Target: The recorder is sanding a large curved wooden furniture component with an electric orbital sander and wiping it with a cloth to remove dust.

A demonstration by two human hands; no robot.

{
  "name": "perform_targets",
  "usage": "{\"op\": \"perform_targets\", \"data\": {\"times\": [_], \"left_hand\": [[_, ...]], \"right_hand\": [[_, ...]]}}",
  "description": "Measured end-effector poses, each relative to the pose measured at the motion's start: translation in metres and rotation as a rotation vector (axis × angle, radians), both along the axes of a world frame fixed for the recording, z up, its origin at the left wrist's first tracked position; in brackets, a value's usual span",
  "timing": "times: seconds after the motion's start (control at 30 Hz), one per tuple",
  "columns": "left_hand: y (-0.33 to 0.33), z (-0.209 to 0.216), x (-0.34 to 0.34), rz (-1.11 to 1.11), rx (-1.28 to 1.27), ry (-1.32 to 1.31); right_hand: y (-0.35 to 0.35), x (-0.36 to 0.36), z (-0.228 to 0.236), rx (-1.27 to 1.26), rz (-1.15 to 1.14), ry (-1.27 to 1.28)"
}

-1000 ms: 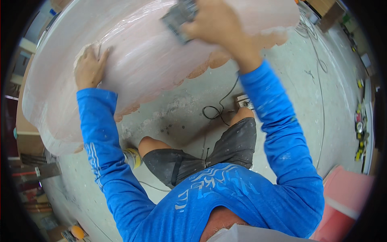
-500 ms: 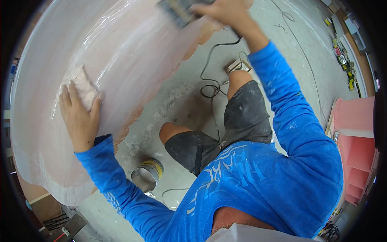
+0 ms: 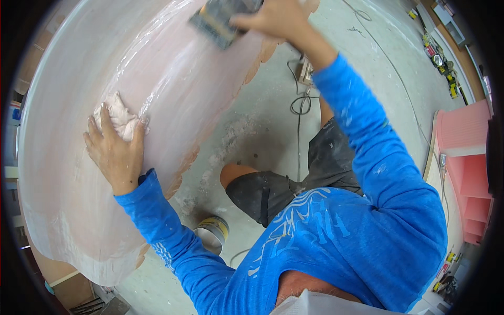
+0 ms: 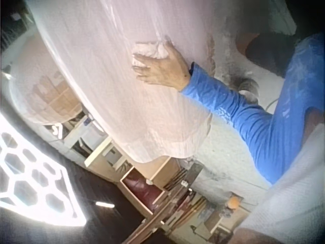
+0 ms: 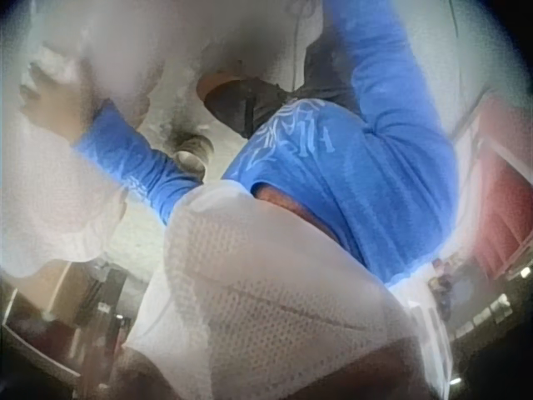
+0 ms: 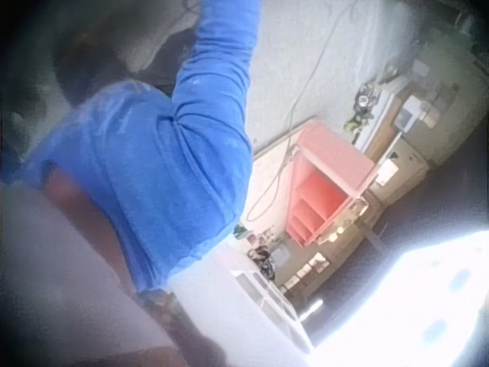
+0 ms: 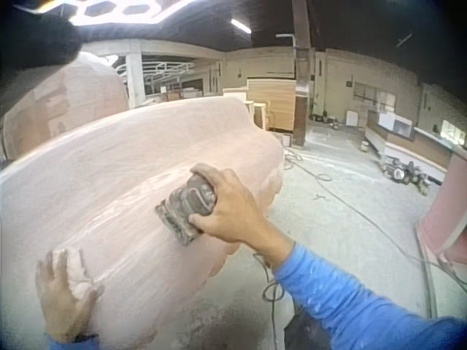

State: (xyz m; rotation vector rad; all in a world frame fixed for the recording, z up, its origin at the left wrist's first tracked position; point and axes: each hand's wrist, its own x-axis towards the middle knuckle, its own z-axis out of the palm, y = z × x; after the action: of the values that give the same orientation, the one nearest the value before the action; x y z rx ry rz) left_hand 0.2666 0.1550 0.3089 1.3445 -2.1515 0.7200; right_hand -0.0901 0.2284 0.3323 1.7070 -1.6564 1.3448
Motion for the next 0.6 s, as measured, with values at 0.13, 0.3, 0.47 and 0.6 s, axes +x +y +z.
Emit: {"op": "perform_targets", "data": {"times": [0.13,0.3,0.47,0.6], "left_hand": [[-0.013,-0.021,-0.001,-0.101,-0.15,0.184],[-0.004,-0.054,-0.042,0.015,-0.389,0.29],[-0.023,-0.088,-0.161,-0.004,-0.522,0.194],[-0.03,-0.145,-0.279,-0.181,-0.449,0.023]], "right_hand": [[0.023,0.053,-0.064,-0.155,0.157,0.027],[0.033,0.015,-0.131,-0.156,0.308,0.09],[-0.006,-0.076,-0.171,-0.388,0.082,-0.184],[-0.017,-0.127,-0.152,-0.372,0.102,-0.583]]}}
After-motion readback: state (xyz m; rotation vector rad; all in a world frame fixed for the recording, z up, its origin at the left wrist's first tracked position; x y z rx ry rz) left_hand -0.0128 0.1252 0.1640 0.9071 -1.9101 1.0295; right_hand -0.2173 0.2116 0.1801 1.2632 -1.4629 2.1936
